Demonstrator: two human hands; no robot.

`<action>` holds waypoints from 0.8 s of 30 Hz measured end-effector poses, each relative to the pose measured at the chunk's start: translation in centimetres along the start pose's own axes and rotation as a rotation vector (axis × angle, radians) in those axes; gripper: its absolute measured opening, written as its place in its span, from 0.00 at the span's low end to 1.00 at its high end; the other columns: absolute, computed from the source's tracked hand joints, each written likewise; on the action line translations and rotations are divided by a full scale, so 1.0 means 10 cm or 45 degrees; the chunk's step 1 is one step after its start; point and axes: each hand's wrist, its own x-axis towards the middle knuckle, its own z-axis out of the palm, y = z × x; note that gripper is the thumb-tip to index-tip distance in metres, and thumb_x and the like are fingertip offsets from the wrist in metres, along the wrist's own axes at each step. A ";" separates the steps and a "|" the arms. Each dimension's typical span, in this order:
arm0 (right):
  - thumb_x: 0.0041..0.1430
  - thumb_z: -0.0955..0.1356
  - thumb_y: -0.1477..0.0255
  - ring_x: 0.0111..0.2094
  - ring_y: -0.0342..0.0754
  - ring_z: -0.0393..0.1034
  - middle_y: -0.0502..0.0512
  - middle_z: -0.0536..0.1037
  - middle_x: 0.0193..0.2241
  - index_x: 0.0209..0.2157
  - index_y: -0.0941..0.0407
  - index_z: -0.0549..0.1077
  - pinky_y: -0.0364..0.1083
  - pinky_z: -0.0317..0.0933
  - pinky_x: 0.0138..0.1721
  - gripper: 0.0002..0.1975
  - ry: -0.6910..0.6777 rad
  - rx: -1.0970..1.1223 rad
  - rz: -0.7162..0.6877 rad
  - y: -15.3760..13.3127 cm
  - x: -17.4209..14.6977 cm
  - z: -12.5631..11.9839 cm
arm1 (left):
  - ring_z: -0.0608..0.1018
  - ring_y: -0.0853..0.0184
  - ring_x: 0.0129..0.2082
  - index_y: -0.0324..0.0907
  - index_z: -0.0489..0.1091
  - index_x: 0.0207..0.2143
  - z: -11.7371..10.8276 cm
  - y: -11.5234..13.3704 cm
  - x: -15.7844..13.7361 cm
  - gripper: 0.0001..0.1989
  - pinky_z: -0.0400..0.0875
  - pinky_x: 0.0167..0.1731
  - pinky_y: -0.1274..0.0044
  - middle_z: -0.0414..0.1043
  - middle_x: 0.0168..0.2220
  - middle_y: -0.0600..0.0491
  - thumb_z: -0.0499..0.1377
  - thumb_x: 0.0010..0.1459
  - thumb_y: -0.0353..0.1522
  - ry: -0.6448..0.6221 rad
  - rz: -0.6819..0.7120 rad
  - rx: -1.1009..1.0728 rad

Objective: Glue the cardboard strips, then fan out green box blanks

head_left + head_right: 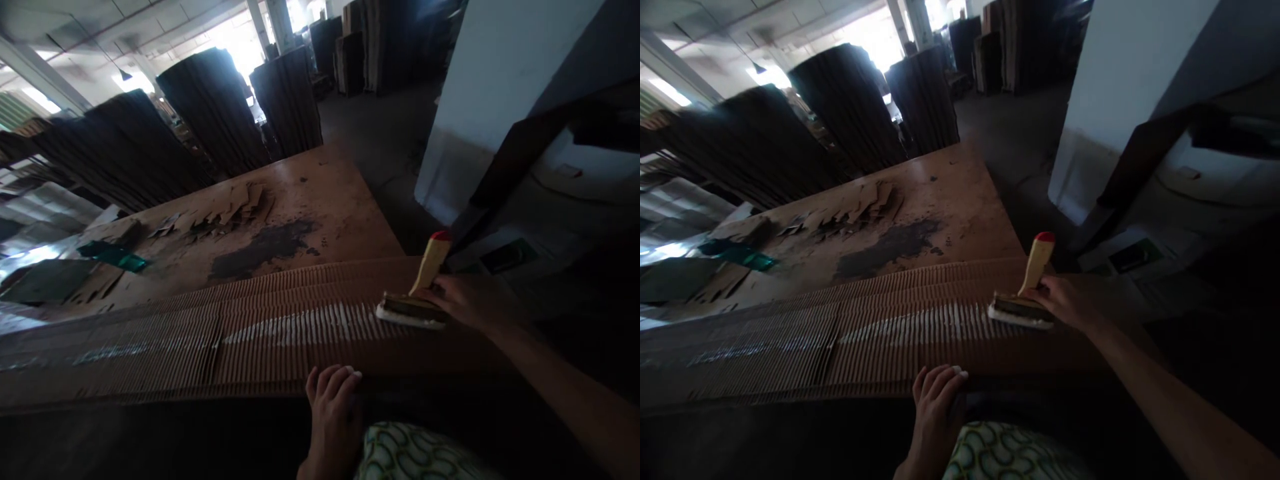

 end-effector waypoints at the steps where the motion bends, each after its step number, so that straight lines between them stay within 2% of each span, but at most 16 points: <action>1: 0.49 0.63 0.43 0.26 0.53 0.73 0.56 0.80 0.22 0.23 0.54 0.76 0.47 0.64 0.26 0.28 0.029 -0.011 0.037 0.08 -0.01 -0.08 | 0.74 0.63 0.45 0.51 0.73 0.44 0.00 0.00 0.00 0.20 0.50 0.56 0.64 0.78 0.42 0.56 0.52 0.53 0.23 0.006 0.000 0.007; 5: 0.48 0.63 0.42 0.25 0.54 0.72 0.56 0.79 0.21 0.27 0.54 0.77 0.48 0.63 0.25 0.29 0.111 -0.057 0.129 0.19 -0.09 -0.28 | 0.75 0.63 0.45 0.50 0.73 0.44 0.01 0.01 0.00 0.20 0.51 0.56 0.64 0.78 0.41 0.55 0.52 0.53 0.23 0.029 0.012 0.039; 10: 0.50 0.66 0.46 0.29 0.52 0.74 0.54 0.81 0.26 0.29 0.54 0.79 0.47 0.64 0.30 0.25 -0.087 0.025 -0.024 -0.06 -0.11 -0.04 | 0.75 0.64 0.44 0.49 0.74 0.43 -0.01 0.01 0.03 0.18 0.52 0.56 0.65 0.78 0.40 0.54 0.51 0.56 0.24 0.002 0.011 0.076; 12: 0.47 0.67 0.45 0.28 0.52 0.74 0.54 0.81 0.25 0.27 0.54 0.78 0.47 0.64 0.30 0.26 -0.087 0.049 -0.026 -0.06 -0.08 0.02 | 0.75 0.64 0.45 0.49 0.74 0.43 -0.01 0.01 0.02 0.18 0.53 0.56 0.65 0.78 0.41 0.54 0.51 0.55 0.23 -0.018 0.001 0.095; 15: 0.47 0.67 0.46 0.26 0.52 0.74 0.56 0.80 0.23 0.24 0.55 0.78 0.47 0.64 0.28 0.25 0.021 0.048 0.062 0.13 -0.06 -0.08 | 0.74 0.63 0.45 0.49 0.74 0.43 -0.01 0.03 -0.01 0.19 0.53 0.57 0.64 0.78 0.41 0.53 0.52 0.54 0.23 -0.042 -0.027 0.094; 19: 0.52 0.66 0.51 0.28 0.53 0.76 0.60 0.82 0.26 0.27 0.54 0.77 0.47 0.66 0.27 0.21 0.206 0.078 0.199 0.38 -0.13 -0.40 | 0.75 0.61 0.45 0.50 0.74 0.43 -0.04 0.03 -0.01 0.18 0.56 0.56 0.61 0.78 0.41 0.53 0.54 0.54 0.26 -0.029 -0.024 0.066; 22: 0.54 0.66 0.55 0.30 0.53 0.78 0.60 0.82 0.29 0.33 0.51 0.77 0.45 0.68 0.27 0.15 0.288 0.124 0.236 0.26 -0.30 -0.45 | 0.76 0.61 0.43 0.51 0.74 0.43 -0.14 -0.04 0.09 0.14 0.62 0.52 0.63 0.79 0.40 0.53 0.57 0.55 0.29 -0.146 0.112 -0.003; 24: 0.54 0.67 0.57 0.32 0.53 0.78 0.58 0.82 0.31 0.34 0.49 0.77 0.45 0.69 0.29 0.13 0.337 0.145 0.183 0.02 -0.42 -0.27 | 0.77 0.62 0.43 0.52 0.74 0.44 -0.23 -0.15 0.18 0.12 0.66 0.50 0.66 0.80 0.40 0.54 0.58 0.57 0.31 -0.286 0.226 -0.073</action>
